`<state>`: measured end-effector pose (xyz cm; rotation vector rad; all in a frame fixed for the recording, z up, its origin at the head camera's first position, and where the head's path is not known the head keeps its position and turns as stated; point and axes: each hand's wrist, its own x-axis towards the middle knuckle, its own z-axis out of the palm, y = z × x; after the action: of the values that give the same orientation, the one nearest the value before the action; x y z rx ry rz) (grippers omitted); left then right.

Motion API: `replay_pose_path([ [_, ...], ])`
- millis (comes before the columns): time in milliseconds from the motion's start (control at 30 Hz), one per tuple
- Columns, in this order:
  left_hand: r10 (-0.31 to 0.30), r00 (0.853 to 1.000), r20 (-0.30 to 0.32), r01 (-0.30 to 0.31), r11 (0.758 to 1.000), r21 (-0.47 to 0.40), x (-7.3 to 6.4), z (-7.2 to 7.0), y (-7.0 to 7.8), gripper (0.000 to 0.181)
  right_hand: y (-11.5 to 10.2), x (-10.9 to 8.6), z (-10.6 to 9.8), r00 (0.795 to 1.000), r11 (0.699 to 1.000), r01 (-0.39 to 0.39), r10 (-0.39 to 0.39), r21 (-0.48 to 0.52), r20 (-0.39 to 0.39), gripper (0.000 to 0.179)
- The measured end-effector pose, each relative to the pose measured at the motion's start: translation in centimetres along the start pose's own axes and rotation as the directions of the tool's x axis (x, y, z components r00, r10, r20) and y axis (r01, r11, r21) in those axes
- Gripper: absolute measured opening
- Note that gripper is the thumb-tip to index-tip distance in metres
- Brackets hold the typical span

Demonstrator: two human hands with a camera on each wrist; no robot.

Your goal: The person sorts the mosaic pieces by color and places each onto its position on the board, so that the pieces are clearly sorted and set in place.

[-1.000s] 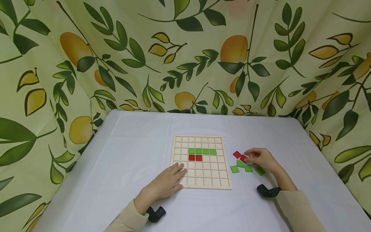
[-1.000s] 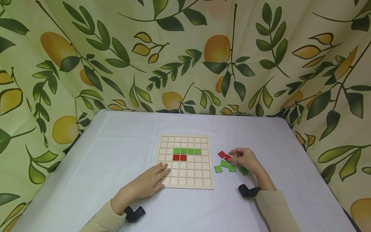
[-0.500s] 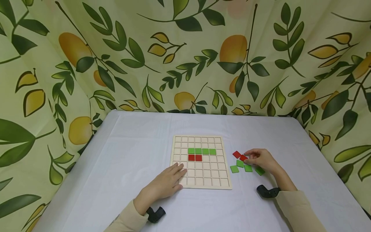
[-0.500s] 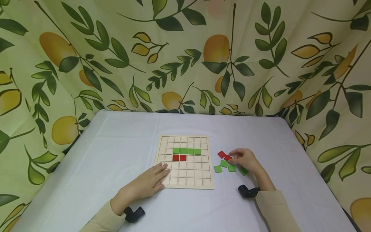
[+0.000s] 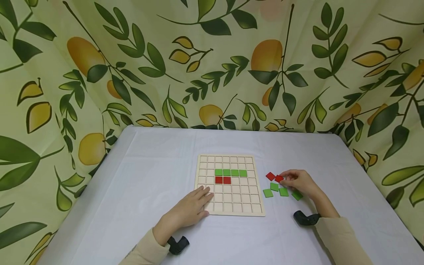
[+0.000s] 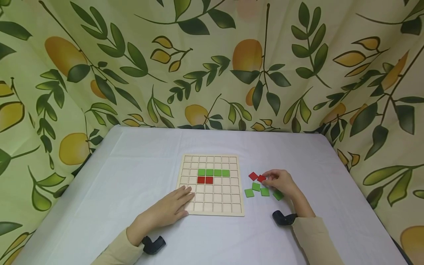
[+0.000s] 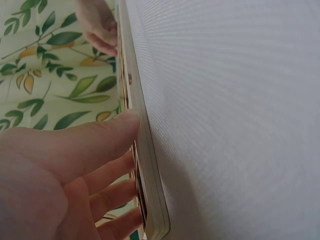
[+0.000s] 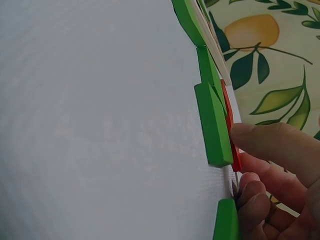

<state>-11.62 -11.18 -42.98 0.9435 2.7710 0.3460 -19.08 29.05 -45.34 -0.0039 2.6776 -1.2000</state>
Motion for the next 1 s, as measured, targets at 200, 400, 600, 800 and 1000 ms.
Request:
replay_pose_path([
  [200,0.01,1.0,-0.003,-0.01,1.0,0.014,-0.04,-0.06,-0.05,0.055,-0.09,-0.05,-0.17,1.0,1.0,-0.017,0.017,-0.001,-0.012,0.031],
  [400,0.011,1.0,0.001,-0.011,1.0,0.016,-0.12,-0.11,-0.05,0.055,-0.15,-0.12,-0.26,1.0,1.0,-0.013,0.013,-0.019,-0.011,0.03],
  [600,0.003,1.0,0.004,-0.003,1.0,0.022,0.02,0.01,-0.09,0.054,-0.15,-0.16,-0.29,1.0,1.0,-0.002,0.001,-0.021,-0.009,0.031],
  [800,-0.008,1.0,0.009,0.008,1.0,0.03,0.12,0.18,-0.15,0.054,-0.16,-0.24,-0.3,1.0,1.0,0.0,0.0,0.003,-0.015,0.033],
  [1000,-0.028,1.0,0.014,0.028,1.0,0.0,0.2,0.26,-0.22,0.055,-0.02,-0.26,-0.24,1.0,1.0,0.01,-0.01,0.014,-0.015,0.035],
])
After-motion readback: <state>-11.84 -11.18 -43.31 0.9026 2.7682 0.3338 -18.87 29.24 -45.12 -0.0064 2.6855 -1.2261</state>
